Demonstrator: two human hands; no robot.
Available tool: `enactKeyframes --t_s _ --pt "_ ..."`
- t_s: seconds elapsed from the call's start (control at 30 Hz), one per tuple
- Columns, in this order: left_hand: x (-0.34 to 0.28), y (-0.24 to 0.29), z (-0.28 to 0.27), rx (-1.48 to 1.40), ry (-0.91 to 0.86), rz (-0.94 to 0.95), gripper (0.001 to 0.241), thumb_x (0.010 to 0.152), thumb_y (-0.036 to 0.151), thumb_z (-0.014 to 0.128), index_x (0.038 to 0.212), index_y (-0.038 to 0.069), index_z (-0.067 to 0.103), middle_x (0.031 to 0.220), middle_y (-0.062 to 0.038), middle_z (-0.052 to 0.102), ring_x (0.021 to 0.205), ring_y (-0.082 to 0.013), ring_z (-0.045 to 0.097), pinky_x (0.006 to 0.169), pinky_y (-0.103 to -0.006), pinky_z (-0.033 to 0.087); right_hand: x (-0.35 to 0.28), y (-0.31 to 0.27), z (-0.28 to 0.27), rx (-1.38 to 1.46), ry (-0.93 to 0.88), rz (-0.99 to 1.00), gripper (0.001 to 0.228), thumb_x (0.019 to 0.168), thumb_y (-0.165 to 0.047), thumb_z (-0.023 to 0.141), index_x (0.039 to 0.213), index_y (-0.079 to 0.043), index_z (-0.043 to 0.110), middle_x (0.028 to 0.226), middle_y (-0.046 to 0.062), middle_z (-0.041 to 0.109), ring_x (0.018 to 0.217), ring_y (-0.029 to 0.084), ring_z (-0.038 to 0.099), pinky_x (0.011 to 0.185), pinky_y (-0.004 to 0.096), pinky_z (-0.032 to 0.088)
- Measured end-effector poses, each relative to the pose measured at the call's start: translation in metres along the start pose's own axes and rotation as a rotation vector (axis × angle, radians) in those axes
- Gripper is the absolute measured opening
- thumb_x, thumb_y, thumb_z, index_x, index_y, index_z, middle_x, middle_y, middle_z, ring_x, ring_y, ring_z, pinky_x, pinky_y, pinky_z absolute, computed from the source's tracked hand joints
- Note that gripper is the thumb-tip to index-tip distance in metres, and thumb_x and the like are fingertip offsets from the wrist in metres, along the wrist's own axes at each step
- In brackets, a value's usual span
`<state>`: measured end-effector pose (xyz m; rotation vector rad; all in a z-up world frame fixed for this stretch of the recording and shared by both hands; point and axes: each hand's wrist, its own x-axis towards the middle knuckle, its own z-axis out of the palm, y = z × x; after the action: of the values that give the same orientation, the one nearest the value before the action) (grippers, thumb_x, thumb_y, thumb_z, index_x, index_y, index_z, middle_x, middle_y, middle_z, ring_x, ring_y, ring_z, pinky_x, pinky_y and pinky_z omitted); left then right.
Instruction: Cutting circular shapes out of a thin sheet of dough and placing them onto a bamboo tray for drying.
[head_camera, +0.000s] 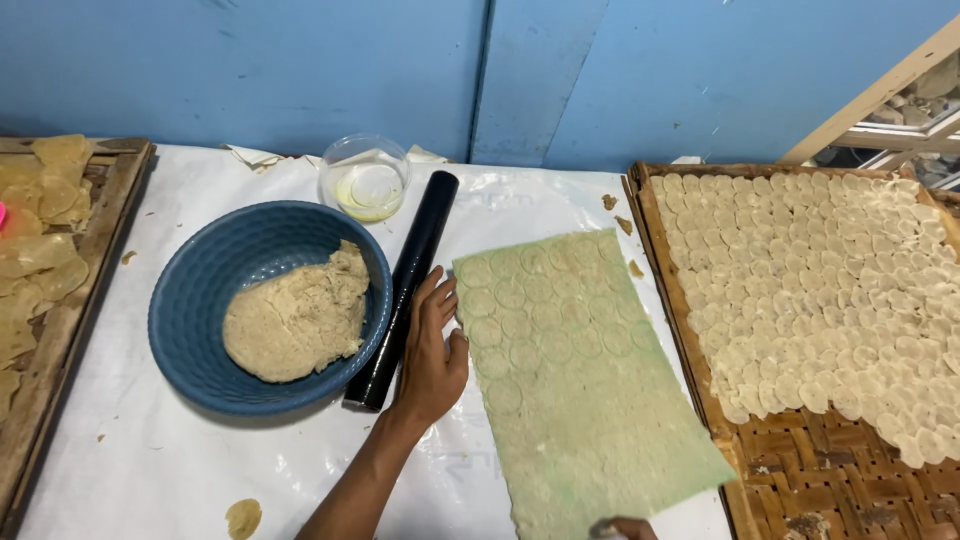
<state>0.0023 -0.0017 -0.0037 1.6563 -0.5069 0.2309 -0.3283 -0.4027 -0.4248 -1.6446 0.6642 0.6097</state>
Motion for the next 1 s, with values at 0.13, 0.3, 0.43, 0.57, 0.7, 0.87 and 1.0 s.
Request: enactKeyframes --t_s 0.13,0.3,0.43,0.57,0.7,0.87,1.0 --pt "-0.001 -0.008 0.000 0.078 -0.033 0.059 0.066 0.081 -0.014 0.045 0.146 -0.008 0.032 0.159 -0.027 0.027 0.140 -0.0426 0.046 0.119 -0.0490 0.043 -0.086 -0.203 0.054 -0.266 0.243 -0.100 0.025 0.081 -0.016 0.075 0.106 -0.014 0.080 0.105 0.001 0.088 0.108 0.016 0.080 0.103 0.031 0.055" --pt "-0.003 -0.012 0.001 0.189 -0.018 0.043 0.065 0.083 -0.014 0.048 0.145 -0.008 0.032 0.157 -0.028 0.032 0.139 -0.0413 0.047 0.118 -0.0473 0.044 -0.202 -0.350 0.063 -0.745 -0.027 -0.306 0.080 0.085 -0.077 0.033 0.139 -0.018 0.035 0.134 0.019 0.064 0.108 0.037 0.080 0.093 0.051 0.069" --pt "-0.001 -0.005 -0.001 0.307 -0.003 0.037 0.064 0.083 -0.012 0.045 0.147 -0.008 0.032 0.148 -0.029 0.044 0.135 -0.0418 0.051 0.115 -0.0466 0.043 -0.225 -0.459 0.098 -0.926 0.220 -0.404 0.052 0.094 -0.046 0.053 0.135 -0.015 0.041 0.097 0.017 0.078 0.075 0.031 0.083 0.066 0.044 0.068" --pt "-0.003 -0.005 -0.002 0.384 -0.042 0.002 0.065 0.085 -0.007 0.046 0.148 -0.007 0.031 0.141 -0.031 0.049 0.128 -0.0429 0.054 0.108 -0.0493 0.044 -0.195 -0.506 0.112 -1.104 0.377 -0.676 0.053 0.097 -0.041 0.053 0.132 -0.002 0.043 0.100 0.020 0.070 0.065 0.033 0.074 0.052 0.044 0.063" --pt "-0.004 -0.004 -0.005 0.361 -0.049 -0.010 0.065 0.085 -0.008 0.045 0.148 -0.007 0.031 0.144 -0.030 0.048 0.129 -0.0424 0.054 0.107 -0.0478 0.045 -0.177 -0.526 0.120 -1.215 0.429 -0.769 0.051 0.093 -0.032 0.061 0.132 -0.002 0.045 0.100 0.013 0.063 0.071 0.028 0.071 0.050 0.041 0.058" --pt "-0.001 -0.004 -0.005 0.403 -0.072 -0.012 0.062 0.085 -0.008 0.049 0.145 -0.008 0.033 0.142 -0.030 0.051 0.127 -0.0425 0.057 0.106 -0.0486 0.046 -0.171 -0.539 0.127 -1.288 0.385 -0.675 0.055 0.098 -0.046 0.053 0.132 -0.003 0.046 0.097 0.012 0.064 0.067 0.025 0.072 0.047 0.037 0.059" --pt "-0.003 -0.006 -0.002 0.396 -0.064 -0.006 0.062 0.086 -0.007 0.050 0.145 -0.008 0.033 0.141 -0.029 0.053 0.126 -0.0426 0.059 0.105 -0.0491 0.048 -0.165 -0.536 0.126 -1.325 0.375 -0.660 0.054 0.099 -0.048 0.049 0.133 -0.005 0.046 0.098 0.011 0.062 0.064 0.024 0.071 0.044 0.034 0.058"
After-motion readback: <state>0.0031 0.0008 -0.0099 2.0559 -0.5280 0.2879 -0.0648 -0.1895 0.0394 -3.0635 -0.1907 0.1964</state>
